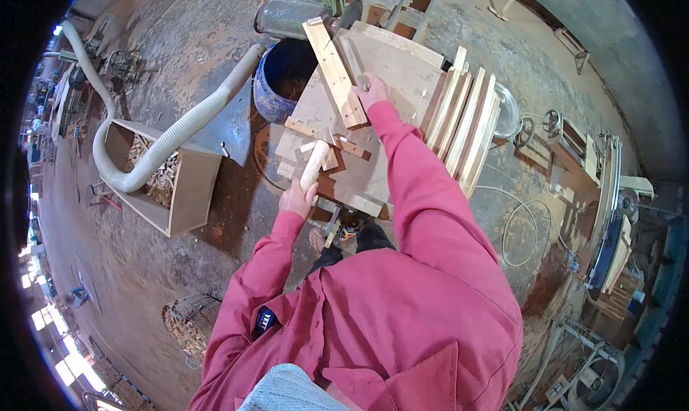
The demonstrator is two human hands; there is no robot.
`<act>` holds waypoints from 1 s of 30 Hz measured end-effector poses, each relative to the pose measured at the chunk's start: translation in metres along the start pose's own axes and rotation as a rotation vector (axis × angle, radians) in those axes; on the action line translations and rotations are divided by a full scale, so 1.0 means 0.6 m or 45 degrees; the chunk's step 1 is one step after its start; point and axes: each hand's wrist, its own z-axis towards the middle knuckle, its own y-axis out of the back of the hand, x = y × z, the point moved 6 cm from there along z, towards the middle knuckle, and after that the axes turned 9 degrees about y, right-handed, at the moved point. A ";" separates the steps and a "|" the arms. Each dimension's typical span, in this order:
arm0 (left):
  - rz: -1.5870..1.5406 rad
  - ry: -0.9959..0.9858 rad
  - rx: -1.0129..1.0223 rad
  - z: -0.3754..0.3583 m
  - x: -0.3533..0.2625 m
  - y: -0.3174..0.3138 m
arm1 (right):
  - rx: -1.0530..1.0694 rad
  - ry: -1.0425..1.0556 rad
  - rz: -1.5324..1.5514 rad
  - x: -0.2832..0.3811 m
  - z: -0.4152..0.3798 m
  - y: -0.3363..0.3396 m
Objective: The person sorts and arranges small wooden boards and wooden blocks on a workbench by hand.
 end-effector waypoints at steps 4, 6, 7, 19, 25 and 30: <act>0.009 0.080 0.061 -0.013 -0.009 0.027 | 0.069 -0.092 0.054 -0.031 -0.017 -0.012; 0.026 0.092 0.091 -0.016 -0.010 0.032 | 0.104 -0.033 -0.035 -0.033 -0.007 -0.025; 0.042 0.099 0.114 -0.017 -0.010 0.032 | 0.134 0.033 -0.122 -0.032 0.000 -0.032; 0.025 0.125 0.153 -0.024 0.002 0.030 | 0.112 0.018 0.055 -0.031 0.094 -0.108; 0.030 0.123 0.129 -0.027 0.009 0.021 | 0.129 -0.052 0.042 -0.035 0.089 -0.111; 0.044 0.052 0.066 -0.021 0.020 0.001 | 0.095 0.001 0.054 -0.047 0.093 -0.119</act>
